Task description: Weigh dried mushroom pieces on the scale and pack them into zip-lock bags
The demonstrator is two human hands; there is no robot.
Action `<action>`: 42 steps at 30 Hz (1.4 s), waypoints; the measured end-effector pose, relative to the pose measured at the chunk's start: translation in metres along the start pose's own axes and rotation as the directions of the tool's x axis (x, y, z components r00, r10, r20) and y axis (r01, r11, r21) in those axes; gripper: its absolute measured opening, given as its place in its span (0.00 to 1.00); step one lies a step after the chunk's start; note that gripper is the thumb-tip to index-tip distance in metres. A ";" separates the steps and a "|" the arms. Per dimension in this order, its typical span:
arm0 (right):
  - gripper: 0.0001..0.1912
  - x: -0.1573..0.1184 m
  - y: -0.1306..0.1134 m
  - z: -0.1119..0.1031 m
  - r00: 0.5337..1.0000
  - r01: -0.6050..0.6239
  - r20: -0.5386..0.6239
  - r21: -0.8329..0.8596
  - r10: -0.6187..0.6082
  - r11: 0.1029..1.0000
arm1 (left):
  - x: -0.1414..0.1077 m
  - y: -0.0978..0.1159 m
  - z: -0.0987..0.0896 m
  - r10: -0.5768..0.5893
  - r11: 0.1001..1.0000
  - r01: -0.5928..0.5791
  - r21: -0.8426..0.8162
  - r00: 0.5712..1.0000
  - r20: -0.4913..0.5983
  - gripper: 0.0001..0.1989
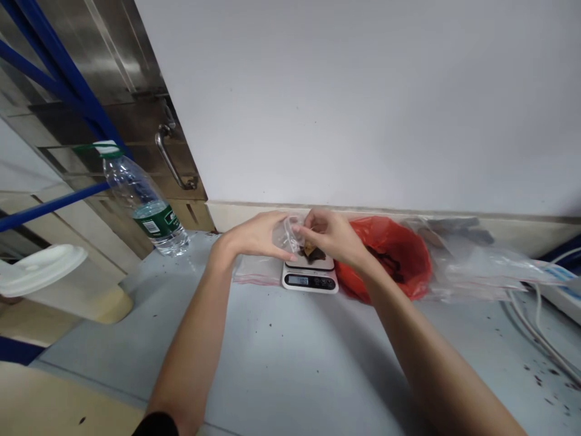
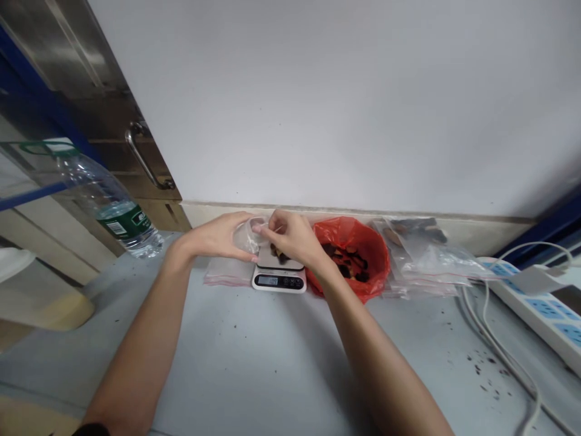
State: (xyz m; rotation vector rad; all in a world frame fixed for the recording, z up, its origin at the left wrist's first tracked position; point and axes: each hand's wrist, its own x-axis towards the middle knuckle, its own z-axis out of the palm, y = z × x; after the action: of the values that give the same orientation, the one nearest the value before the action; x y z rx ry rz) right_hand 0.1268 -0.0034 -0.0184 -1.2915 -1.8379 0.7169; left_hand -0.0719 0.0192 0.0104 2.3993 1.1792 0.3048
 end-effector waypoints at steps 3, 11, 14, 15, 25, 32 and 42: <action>0.14 -0.001 0.002 -0.009 0.995 -0.096 -0.032 -0.335 0.091 0.937 | -0.001 -0.007 -0.002 -0.089 0.995 0.087 0.045 0.995 0.045 0.35; 0.24 0.006 0.024 0.007 0.932 -0.063 0.269 -0.542 0.244 0.838 | 0.014 -0.025 0.009 -0.178 0.978 0.154 0.139 0.967 0.180 0.35; 0.17 0.010 0.028 0.013 0.925 -0.063 0.278 -0.558 0.258 0.827 | 0.018 -0.026 0.013 -0.180 0.978 0.151 0.145 0.961 0.210 0.37; 0.16 0.012 0.028 0.013 0.924 -0.065 0.278 -0.565 0.264 0.823 | 0.019 -0.026 0.013 -0.174 0.980 0.147 0.137 0.960 0.217 0.37; 0.11 0.015 0.023 0.005 0.908 -0.132 0.283 -0.504 0.308 0.853 | 0.023 -0.025 0.018 -0.134 0.990 0.114 0.089 0.955 0.265 0.38; 0.13 0.013 0.027 -0.023 0.927 -0.119 0.320 -0.249 0.198 0.961 | 0.023 -0.013 0.022 -0.121 0.993 0.115 0.037 0.955 0.273 0.36; 0.13 0.012 0.011 -0.037 0.855 0.071 0.518 -0.091 -0.014 0.993 | 0.030 -0.014 0.029 -0.057 0.994 0.078 -0.082 0.971 0.233 0.38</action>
State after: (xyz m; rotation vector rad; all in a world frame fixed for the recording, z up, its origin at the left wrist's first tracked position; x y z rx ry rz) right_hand 0.1609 0.0124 -0.0037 -1.1924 -2.3553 1.0294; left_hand -0.0522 0.0420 -0.0214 2.2407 1.1127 0.0540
